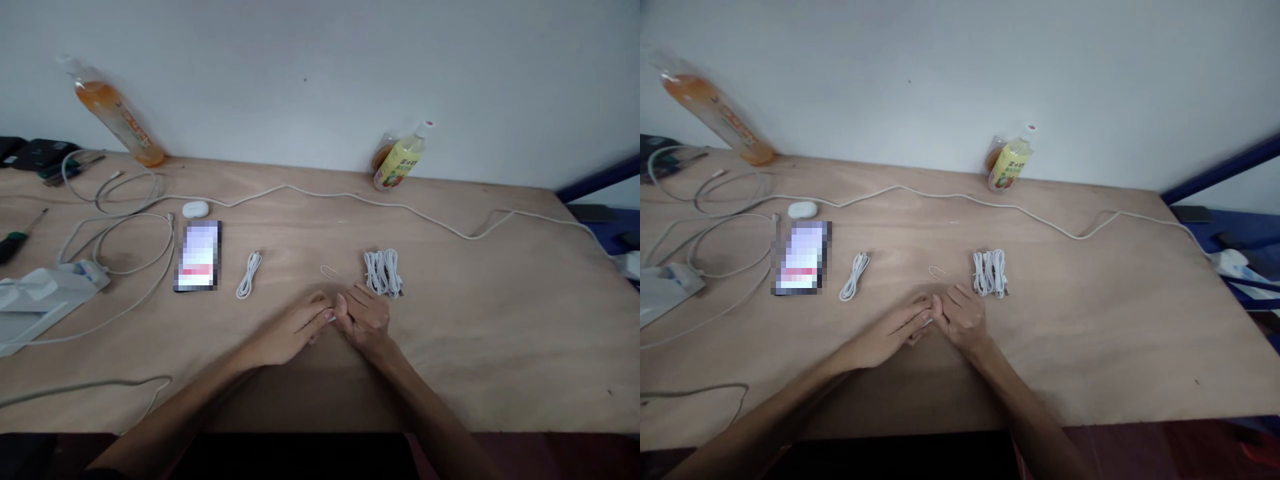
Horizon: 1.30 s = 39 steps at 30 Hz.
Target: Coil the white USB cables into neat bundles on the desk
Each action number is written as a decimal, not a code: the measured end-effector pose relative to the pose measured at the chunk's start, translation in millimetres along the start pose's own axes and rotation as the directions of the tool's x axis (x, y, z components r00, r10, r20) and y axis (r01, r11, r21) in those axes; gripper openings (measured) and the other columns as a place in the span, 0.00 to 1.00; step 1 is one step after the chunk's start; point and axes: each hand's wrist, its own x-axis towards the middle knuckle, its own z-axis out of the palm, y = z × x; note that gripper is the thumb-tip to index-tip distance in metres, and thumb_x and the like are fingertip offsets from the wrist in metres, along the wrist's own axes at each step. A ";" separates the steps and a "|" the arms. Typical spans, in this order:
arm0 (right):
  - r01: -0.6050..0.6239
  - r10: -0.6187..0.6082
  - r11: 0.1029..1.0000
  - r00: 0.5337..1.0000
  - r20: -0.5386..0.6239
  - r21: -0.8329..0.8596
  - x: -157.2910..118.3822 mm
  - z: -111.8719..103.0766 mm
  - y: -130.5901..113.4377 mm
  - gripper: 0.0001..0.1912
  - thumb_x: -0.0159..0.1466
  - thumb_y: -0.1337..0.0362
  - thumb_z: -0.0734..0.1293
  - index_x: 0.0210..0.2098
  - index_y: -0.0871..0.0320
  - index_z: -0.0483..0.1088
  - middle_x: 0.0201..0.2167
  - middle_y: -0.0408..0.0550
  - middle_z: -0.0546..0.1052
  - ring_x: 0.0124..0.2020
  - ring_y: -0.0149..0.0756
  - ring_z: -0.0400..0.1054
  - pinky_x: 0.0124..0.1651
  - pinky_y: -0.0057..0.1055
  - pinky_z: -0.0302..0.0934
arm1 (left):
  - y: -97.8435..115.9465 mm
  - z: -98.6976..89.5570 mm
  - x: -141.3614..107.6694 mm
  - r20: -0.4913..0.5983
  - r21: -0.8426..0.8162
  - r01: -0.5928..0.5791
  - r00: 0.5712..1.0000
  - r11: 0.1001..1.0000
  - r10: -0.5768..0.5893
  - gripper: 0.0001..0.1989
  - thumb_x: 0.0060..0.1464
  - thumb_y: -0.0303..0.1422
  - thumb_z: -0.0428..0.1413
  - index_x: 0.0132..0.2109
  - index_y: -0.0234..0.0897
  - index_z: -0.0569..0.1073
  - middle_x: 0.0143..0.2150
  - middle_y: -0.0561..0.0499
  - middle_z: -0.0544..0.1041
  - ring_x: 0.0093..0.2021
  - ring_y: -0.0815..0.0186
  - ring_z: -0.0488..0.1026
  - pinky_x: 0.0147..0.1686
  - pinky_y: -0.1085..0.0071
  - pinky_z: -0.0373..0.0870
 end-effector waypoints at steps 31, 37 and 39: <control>0.070 -0.078 0.994 0.991 0.108 0.079 5.0 15.6 24.6 0.28 0.81 0.69 0.57 0.24 0.55 0.70 0.20 0.42 0.69 0.21 0.32 0.59 0.28 0.34 0.54 | -3.8 -2.7 9.3 0.111 -0.478 0.232 0.973 0.847 -0.204 0.32 0.58 0.64 0.63 0.40 0.40 0.65 0.30 0.61 0.59 0.25 0.74 0.50 0.24 0.73 0.49; -0.001 -0.018 0.990 0.991 0.132 0.139 2.1 18.4 22.1 0.28 0.82 0.69 0.56 0.26 0.56 0.72 0.21 0.42 0.70 0.21 0.33 0.61 0.29 0.32 0.58 | -5.3 3.0 10.3 0.076 -0.462 0.191 0.982 0.866 -0.175 0.32 0.59 0.64 0.62 0.37 0.41 0.63 0.29 0.62 0.57 0.25 0.74 0.50 0.23 0.73 0.53; -0.016 -0.004 0.990 0.990 0.138 0.141 1.6 18.2 22.7 0.27 0.82 0.68 0.56 0.27 0.56 0.73 0.22 0.43 0.71 0.22 0.34 0.62 0.29 0.33 0.59 | -4.3 3.4 10.7 0.067 -0.473 0.179 0.984 0.863 -0.167 0.32 0.58 0.64 0.63 0.38 0.40 0.64 0.29 0.61 0.58 0.25 0.73 0.51 0.24 0.73 0.56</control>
